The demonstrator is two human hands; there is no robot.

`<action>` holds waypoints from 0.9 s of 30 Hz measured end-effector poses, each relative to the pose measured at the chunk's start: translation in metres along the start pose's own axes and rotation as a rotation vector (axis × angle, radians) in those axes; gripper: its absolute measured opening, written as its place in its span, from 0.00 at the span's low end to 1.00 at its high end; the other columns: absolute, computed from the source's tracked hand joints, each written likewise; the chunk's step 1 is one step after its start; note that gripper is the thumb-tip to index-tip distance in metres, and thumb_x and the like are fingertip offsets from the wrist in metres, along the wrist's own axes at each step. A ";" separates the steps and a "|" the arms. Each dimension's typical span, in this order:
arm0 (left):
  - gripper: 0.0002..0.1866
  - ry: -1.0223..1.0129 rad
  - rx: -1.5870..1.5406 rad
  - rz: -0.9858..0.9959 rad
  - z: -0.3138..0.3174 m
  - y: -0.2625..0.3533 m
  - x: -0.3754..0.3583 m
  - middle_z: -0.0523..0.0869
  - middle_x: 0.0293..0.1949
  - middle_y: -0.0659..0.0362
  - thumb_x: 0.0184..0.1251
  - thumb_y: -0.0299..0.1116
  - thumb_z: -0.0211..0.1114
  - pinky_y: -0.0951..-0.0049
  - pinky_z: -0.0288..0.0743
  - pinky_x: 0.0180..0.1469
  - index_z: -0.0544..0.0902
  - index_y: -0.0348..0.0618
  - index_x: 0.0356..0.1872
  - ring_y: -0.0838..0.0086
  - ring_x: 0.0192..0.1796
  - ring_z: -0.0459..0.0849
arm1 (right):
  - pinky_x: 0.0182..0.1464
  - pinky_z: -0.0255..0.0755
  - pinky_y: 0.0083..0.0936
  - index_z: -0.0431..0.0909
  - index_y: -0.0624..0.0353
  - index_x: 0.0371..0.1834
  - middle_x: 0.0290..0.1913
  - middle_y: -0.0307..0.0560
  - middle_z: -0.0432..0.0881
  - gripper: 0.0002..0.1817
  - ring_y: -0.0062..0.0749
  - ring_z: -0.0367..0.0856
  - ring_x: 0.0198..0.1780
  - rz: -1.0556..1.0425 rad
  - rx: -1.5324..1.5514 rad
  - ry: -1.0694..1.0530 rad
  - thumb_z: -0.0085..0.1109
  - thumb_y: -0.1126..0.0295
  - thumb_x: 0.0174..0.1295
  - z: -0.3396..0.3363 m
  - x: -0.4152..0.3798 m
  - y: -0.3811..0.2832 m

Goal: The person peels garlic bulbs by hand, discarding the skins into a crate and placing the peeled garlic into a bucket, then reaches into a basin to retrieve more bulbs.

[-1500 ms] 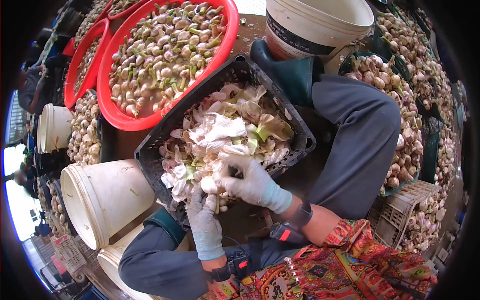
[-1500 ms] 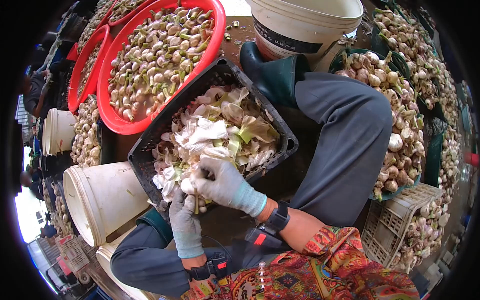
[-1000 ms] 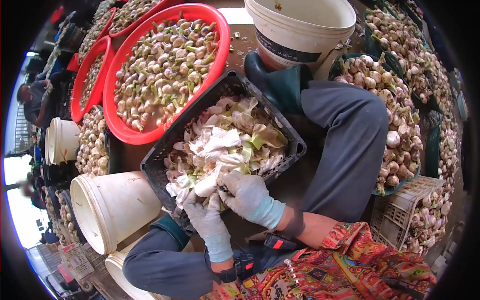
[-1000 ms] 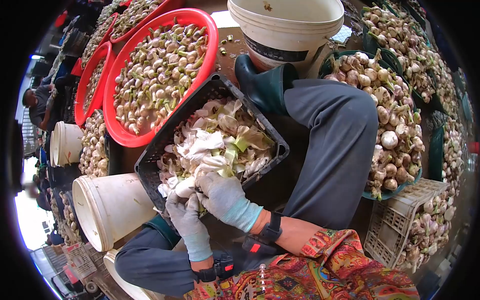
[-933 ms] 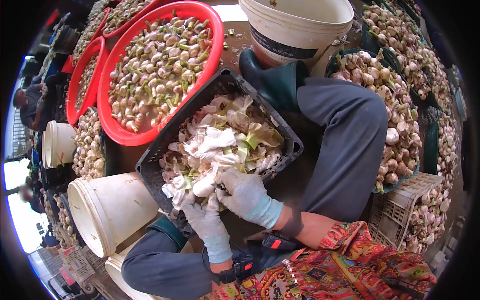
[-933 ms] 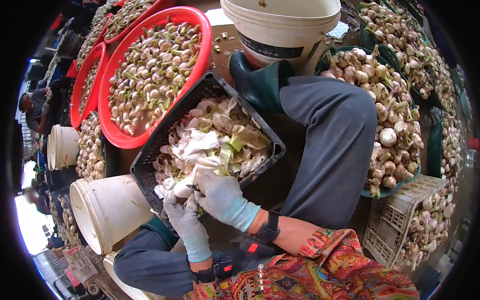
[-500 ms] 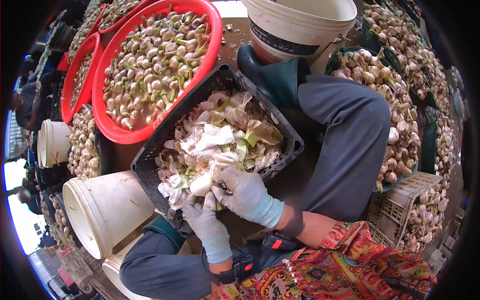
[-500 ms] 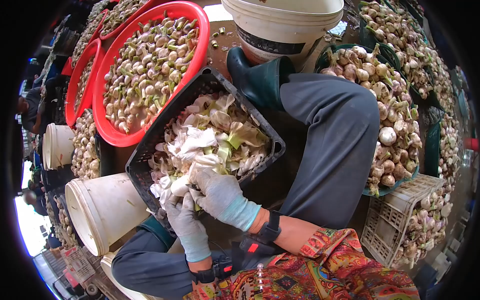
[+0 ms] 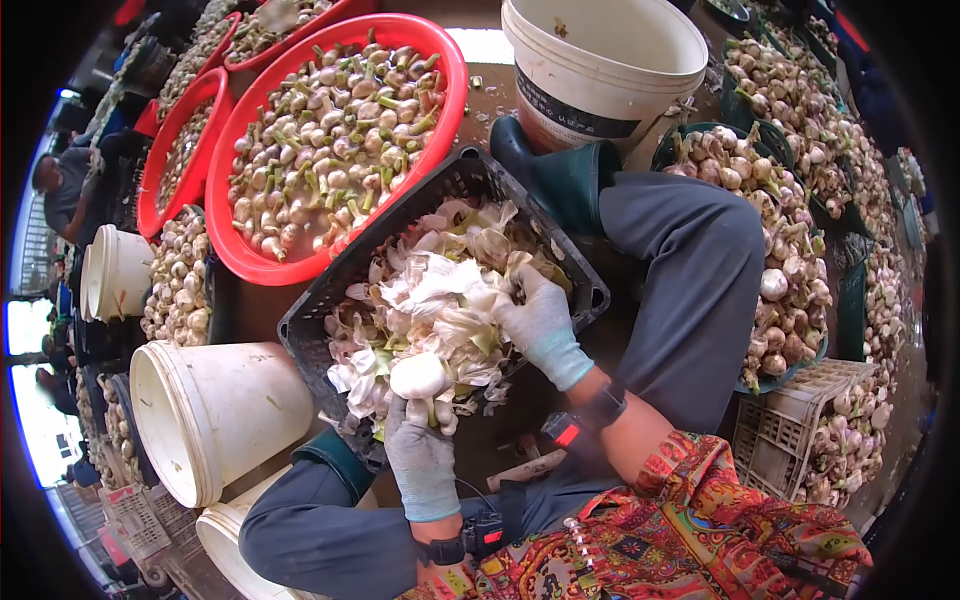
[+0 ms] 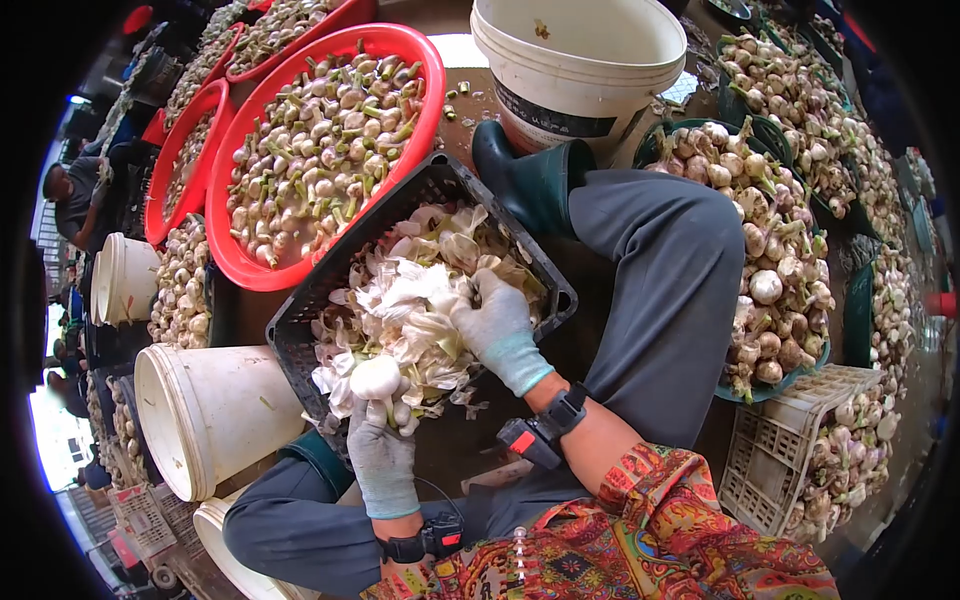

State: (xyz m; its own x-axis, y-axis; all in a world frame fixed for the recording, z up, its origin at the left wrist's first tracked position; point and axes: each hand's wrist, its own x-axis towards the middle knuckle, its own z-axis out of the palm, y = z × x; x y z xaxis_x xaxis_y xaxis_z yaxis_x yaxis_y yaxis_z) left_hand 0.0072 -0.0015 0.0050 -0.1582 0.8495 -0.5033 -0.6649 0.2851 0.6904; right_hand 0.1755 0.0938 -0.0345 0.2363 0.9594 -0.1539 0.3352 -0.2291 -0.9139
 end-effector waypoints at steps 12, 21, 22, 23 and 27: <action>0.14 0.172 -0.373 0.075 -0.023 0.010 0.007 0.80 0.41 0.52 0.71 0.32 0.54 0.78 0.67 0.27 0.73 0.38 0.53 0.74 0.30 0.74 | 0.38 0.72 0.24 0.78 0.66 0.35 0.28 0.45 0.81 0.08 0.25 0.77 0.32 -0.048 0.136 -0.425 0.53 0.74 0.56 0.027 -0.021 0.003; 0.19 0.055 -0.555 0.884 -0.100 0.207 0.007 0.80 0.43 0.45 0.70 0.34 0.51 0.71 0.79 0.34 0.71 0.32 0.57 0.66 0.35 0.81 | 0.46 0.71 0.38 0.76 0.66 0.41 0.37 0.62 0.80 0.13 0.52 0.80 0.42 -0.120 0.024 -0.426 0.52 0.67 0.60 0.029 -0.025 0.013; 0.27 0.106 -0.759 0.902 -0.104 0.231 0.014 0.79 0.48 0.41 0.71 0.43 0.50 0.67 0.80 0.36 0.68 0.28 0.59 0.60 0.41 0.82 | 0.47 0.71 0.38 0.75 0.65 0.42 0.38 0.63 0.80 0.13 0.55 0.79 0.42 -0.160 0.091 -0.438 0.52 0.66 0.62 0.026 -0.028 -0.002; 0.28 0.091 -0.654 0.868 -0.098 0.247 0.029 0.79 0.50 0.40 0.71 0.45 0.50 0.66 0.80 0.37 0.68 0.27 0.59 0.59 0.43 0.82 | 0.45 0.71 0.39 0.75 0.65 0.41 0.37 0.64 0.79 0.12 0.58 0.78 0.42 -0.167 0.041 -0.454 0.52 0.67 0.62 0.028 -0.029 -0.006; 0.18 0.123 0.096 0.584 -0.033 0.243 0.139 0.83 0.43 0.52 0.70 0.38 0.55 0.74 0.78 0.37 0.75 0.34 0.54 0.70 0.37 0.82 | 0.37 0.71 0.43 0.75 0.61 0.36 0.30 0.59 0.79 0.12 0.57 0.78 0.34 -0.271 -0.098 -0.546 0.57 0.62 0.59 0.027 -0.029 -0.016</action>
State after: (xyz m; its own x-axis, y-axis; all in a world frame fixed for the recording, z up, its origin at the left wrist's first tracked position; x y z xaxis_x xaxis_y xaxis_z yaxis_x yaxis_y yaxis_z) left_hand -0.2006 0.1715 0.0860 -0.5643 0.8217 -0.0796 -0.3751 -0.1693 0.9114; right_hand 0.1388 0.0741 -0.0251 -0.3614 0.9253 -0.1150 0.4065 0.0453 -0.9125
